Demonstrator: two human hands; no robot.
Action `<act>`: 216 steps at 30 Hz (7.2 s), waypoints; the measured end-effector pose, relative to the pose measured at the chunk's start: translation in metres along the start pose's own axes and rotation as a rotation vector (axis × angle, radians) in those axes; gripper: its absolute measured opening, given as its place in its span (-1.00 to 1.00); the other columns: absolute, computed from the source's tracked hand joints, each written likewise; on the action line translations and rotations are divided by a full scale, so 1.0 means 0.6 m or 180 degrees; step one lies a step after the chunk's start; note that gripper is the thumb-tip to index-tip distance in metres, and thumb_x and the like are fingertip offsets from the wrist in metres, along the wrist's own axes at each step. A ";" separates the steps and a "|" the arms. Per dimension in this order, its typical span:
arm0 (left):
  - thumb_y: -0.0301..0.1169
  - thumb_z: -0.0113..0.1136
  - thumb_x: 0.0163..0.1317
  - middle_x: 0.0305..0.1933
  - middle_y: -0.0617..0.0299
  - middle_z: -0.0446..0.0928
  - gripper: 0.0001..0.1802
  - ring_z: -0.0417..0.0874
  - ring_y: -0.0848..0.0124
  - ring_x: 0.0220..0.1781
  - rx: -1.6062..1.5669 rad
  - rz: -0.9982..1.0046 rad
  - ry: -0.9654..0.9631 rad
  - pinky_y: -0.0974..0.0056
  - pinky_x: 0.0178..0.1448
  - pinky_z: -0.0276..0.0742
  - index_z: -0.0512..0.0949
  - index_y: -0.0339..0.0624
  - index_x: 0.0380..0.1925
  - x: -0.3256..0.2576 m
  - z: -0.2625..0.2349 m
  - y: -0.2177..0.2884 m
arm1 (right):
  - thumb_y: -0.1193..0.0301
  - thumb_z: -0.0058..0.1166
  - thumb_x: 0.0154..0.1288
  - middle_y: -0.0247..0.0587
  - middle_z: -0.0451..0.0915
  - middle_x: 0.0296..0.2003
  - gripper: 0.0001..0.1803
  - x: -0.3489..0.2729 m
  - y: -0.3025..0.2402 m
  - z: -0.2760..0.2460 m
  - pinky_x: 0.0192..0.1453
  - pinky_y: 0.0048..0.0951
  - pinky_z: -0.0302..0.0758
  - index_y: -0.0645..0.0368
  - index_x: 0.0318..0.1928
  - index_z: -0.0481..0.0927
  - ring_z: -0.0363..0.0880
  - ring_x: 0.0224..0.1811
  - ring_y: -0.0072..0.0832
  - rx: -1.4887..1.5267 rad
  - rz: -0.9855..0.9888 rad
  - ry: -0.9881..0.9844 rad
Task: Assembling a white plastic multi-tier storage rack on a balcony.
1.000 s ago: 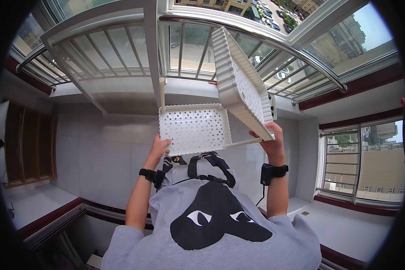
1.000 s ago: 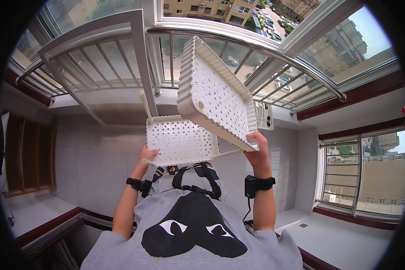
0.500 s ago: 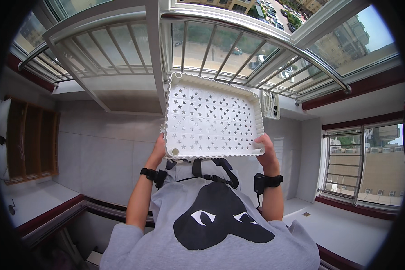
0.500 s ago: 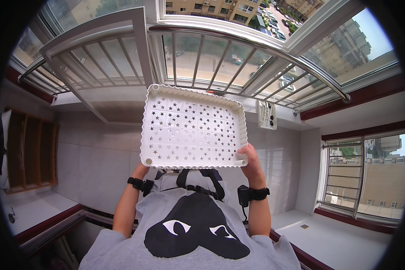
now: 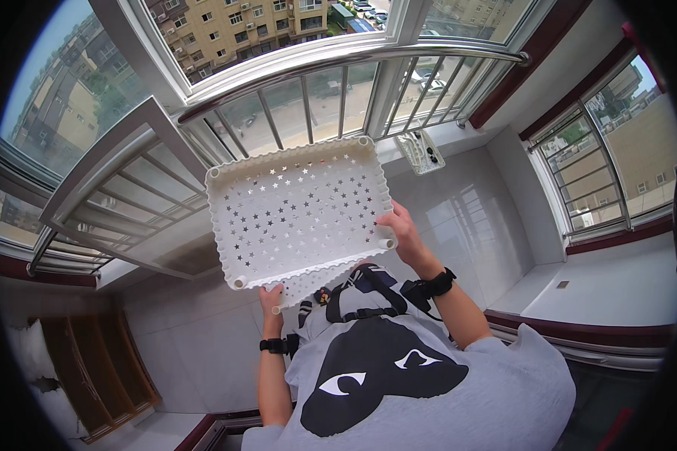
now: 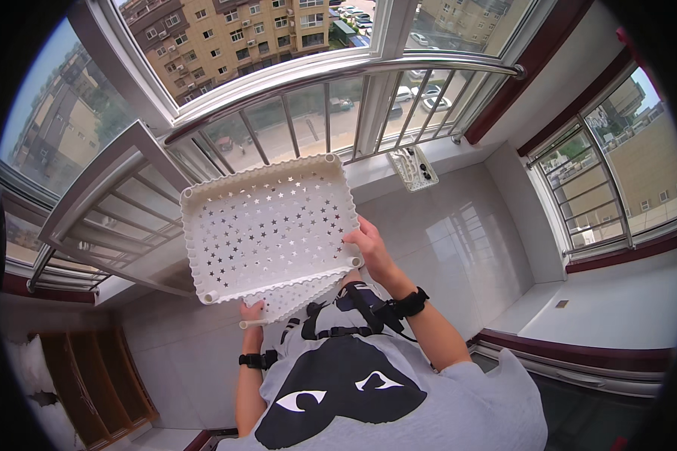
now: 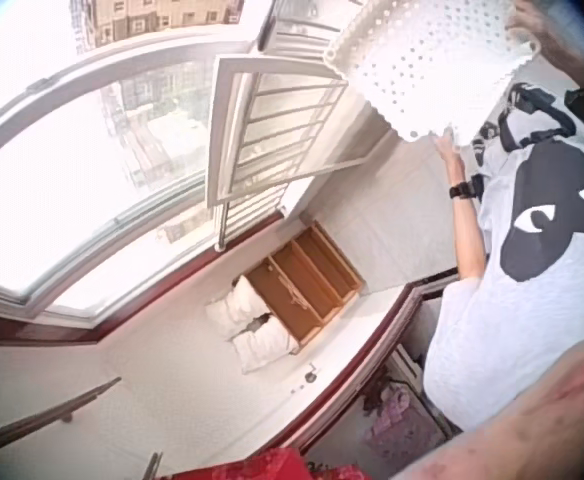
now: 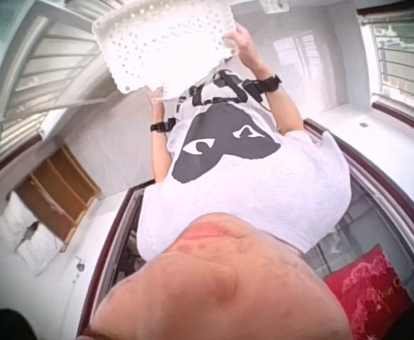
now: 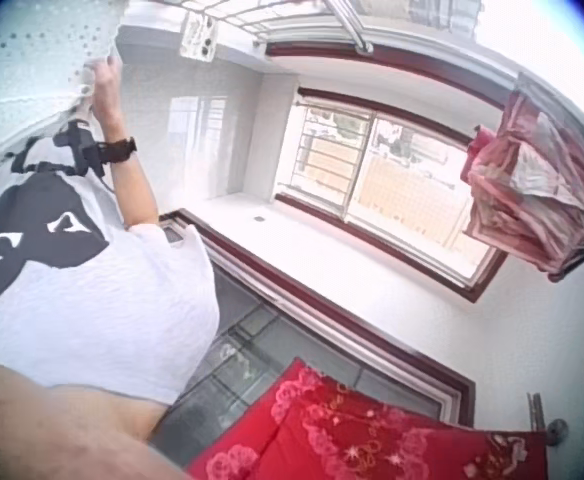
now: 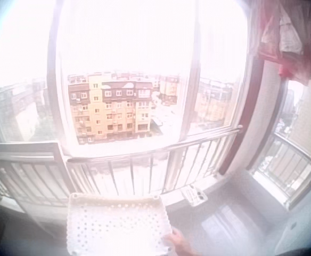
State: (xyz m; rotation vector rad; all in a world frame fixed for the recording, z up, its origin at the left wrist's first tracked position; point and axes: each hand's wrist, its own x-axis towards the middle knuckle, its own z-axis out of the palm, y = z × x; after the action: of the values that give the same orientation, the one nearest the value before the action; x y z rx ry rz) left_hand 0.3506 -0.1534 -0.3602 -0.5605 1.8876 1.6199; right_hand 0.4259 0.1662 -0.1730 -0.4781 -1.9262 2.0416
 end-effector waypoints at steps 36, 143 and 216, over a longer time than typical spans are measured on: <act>-0.37 -0.03 0.42 0.07 0.13 0.53 -0.58 0.62 0.28 -0.02 0.1878 -0.0815 -0.1481 0.19 0.09 0.62 0.32 -0.29 0.23 0.456 0.109 0.145 | 0.47 -0.08 0.11 -0.09 0.54 -0.15 -0.43 0.256 0.252 -0.080 0.05 -0.39 0.44 0.30 0.20 0.32 0.49 -0.06 -0.41 0.0339 0.0852 -0.0035; -0.07 -0.20 0.48 0.27 -0.06 0.34 -0.41 0.53 0.06 0.13 0.0679 0.0411 0.0420 0.02 -0.04 0.71 0.18 -0.29 0.32 0.187 0.153 0.380 | -0.15 0.25 0.09 -0.15 0.62 -0.40 -0.34 0.387 0.204 -0.136 -0.28 -0.38 0.49 0.28 -0.23 0.57 0.62 -0.35 -0.41 -0.0048 0.1434 -0.1844; -0.05 -0.10 0.49 0.06 0.11 0.55 -0.48 0.60 0.35 0.09 -0.0786 0.0549 -0.0937 0.24 0.25 0.48 0.38 -0.29 0.15 0.079 0.216 0.085 | 0.09 0.08 0.31 -0.05 0.57 0.03 -0.37 0.249 0.272 -0.276 0.18 -0.34 0.51 0.42 0.15 0.45 0.64 -0.02 -0.27 -0.0378 0.2527 -0.1910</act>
State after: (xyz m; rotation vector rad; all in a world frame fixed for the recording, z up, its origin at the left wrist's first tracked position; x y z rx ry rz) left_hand 0.3028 -0.0144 -0.3661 -0.2429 1.5667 1.9451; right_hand 0.3649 0.3698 -0.3502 -0.8375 -2.4800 2.8127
